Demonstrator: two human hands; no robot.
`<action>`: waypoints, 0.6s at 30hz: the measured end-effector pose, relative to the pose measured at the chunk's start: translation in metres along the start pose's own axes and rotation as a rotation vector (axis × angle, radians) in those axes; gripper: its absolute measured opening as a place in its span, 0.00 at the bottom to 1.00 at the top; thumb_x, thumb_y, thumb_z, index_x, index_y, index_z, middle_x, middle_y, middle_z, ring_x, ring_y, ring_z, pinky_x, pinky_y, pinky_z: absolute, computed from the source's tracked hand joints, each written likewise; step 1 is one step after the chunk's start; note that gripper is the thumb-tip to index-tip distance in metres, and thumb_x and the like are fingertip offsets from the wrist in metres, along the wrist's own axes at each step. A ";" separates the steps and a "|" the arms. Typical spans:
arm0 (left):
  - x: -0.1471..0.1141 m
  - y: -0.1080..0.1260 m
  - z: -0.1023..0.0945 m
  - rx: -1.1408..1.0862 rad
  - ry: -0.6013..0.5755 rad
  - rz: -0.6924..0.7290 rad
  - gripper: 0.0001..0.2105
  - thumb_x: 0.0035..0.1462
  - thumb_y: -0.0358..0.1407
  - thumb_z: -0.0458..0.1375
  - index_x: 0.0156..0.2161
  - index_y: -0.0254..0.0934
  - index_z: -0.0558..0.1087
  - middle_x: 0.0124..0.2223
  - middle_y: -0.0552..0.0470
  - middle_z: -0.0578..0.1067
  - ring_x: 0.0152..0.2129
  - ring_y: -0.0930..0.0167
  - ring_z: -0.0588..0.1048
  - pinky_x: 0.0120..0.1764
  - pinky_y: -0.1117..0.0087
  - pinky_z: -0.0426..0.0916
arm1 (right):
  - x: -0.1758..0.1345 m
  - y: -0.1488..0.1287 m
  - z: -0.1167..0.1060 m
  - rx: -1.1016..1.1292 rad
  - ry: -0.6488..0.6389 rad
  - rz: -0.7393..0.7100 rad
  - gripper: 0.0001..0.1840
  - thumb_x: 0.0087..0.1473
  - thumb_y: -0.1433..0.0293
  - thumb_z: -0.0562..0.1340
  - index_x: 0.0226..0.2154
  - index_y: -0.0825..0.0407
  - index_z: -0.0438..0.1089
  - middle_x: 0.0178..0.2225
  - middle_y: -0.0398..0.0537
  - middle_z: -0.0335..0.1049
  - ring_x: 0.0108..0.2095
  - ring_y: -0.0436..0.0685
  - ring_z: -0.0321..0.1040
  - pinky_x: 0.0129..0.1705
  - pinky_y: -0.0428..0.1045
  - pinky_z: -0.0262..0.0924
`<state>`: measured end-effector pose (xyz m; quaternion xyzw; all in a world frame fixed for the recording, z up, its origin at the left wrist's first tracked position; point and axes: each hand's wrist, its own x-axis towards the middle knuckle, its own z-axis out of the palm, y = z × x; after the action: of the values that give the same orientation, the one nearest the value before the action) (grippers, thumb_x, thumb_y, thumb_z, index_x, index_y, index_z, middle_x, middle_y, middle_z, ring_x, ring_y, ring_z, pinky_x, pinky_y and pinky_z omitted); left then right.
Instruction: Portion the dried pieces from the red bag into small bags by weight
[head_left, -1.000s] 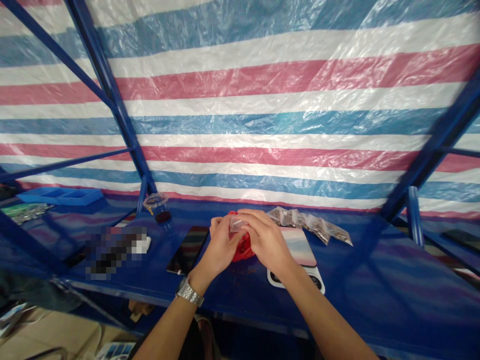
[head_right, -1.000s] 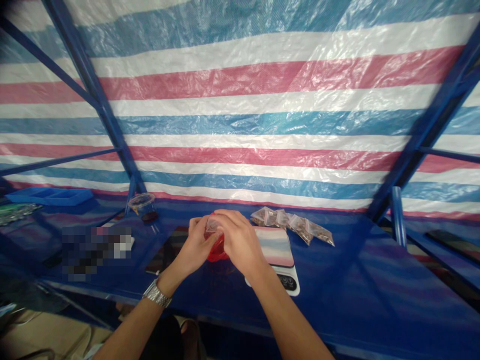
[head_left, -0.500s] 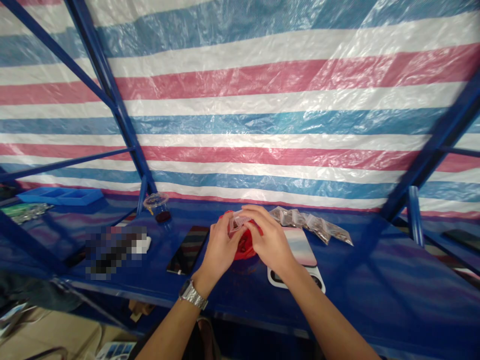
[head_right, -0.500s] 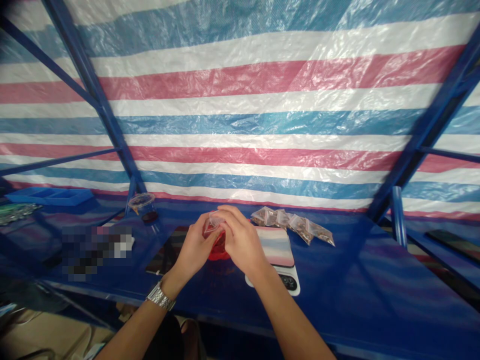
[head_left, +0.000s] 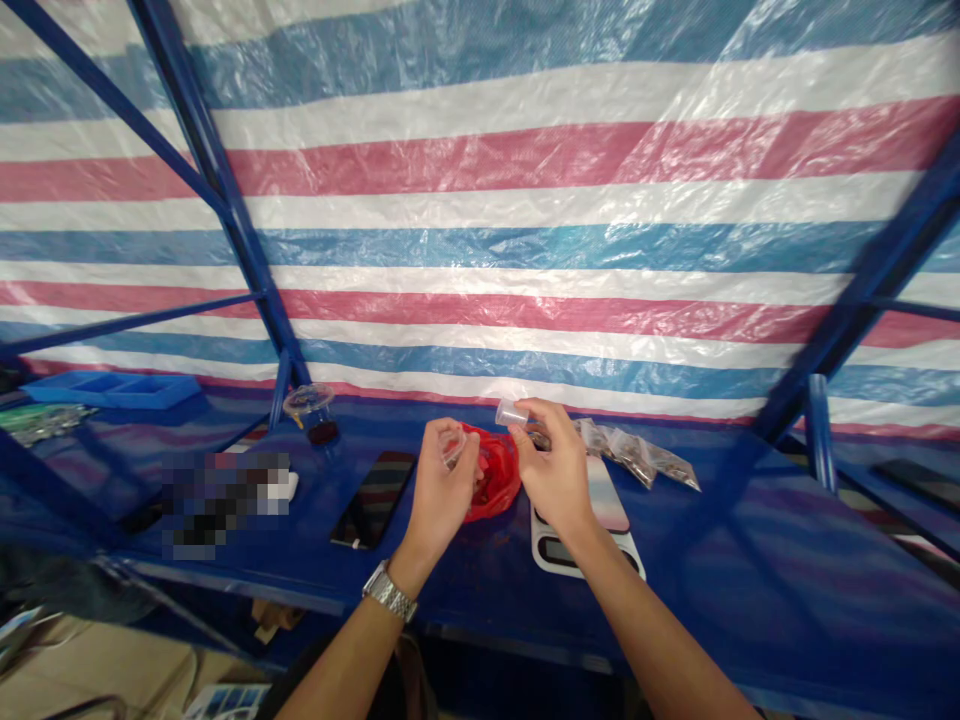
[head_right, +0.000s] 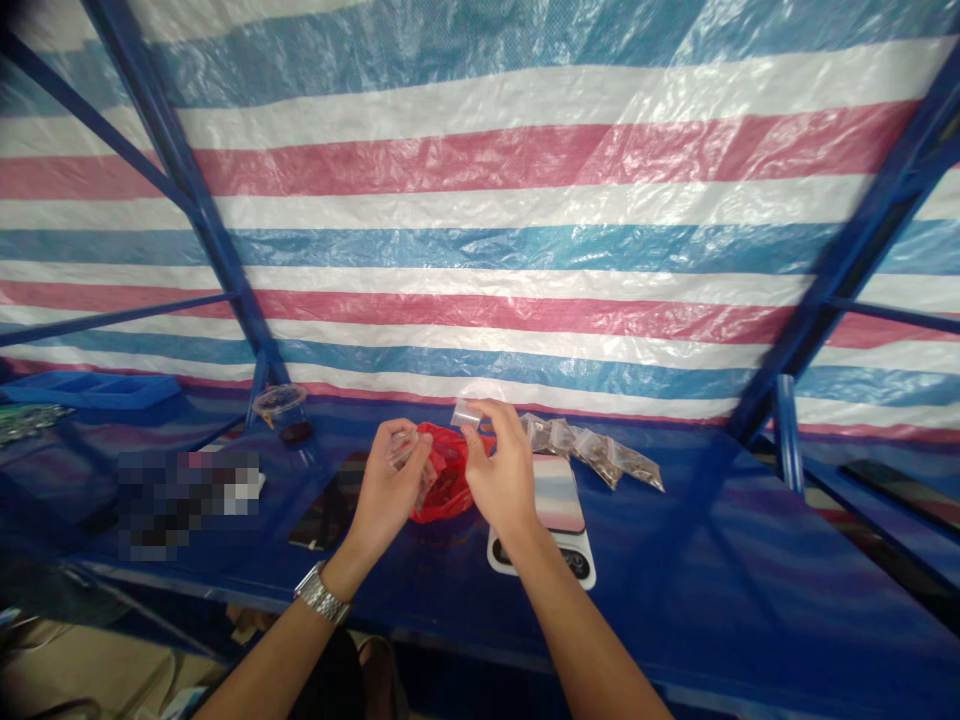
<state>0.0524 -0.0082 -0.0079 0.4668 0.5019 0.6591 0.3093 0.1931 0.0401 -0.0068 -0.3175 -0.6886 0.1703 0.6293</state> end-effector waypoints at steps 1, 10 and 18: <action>0.000 0.000 -0.003 0.036 0.080 0.012 0.14 0.62 0.44 0.60 0.44 0.41 0.62 0.26 0.61 0.69 0.19 0.75 0.69 0.25 0.75 0.64 | -0.001 0.003 0.000 -0.026 -0.046 0.001 0.12 0.61 0.74 0.60 0.47 0.48 0.72 0.47 0.49 0.74 0.49 0.59 0.71 0.53 0.55 0.66; -0.028 -0.009 -0.018 0.673 0.094 -0.108 0.12 0.60 0.41 0.60 0.45 0.43 0.63 0.34 0.51 0.76 0.30 0.63 0.77 0.33 0.68 0.63 | -0.019 0.024 0.014 -0.388 -0.658 -0.027 0.23 0.49 0.86 0.56 0.43 0.52 0.74 0.47 0.52 0.76 0.50 0.60 0.71 0.52 0.52 0.61; -0.011 -0.044 -0.025 0.821 0.126 -0.081 0.17 0.55 0.32 0.64 0.43 0.41 0.59 0.43 0.45 0.74 0.42 0.58 0.75 0.40 0.64 0.64 | -0.024 0.036 0.022 -0.498 -0.771 -0.014 0.24 0.48 0.86 0.57 0.45 0.51 0.75 0.47 0.51 0.75 0.49 0.59 0.70 0.53 0.52 0.56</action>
<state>0.0304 -0.0138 -0.0547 0.4901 0.7589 0.4188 0.0917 0.1795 0.0551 -0.0510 -0.3677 -0.8947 0.1011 0.2326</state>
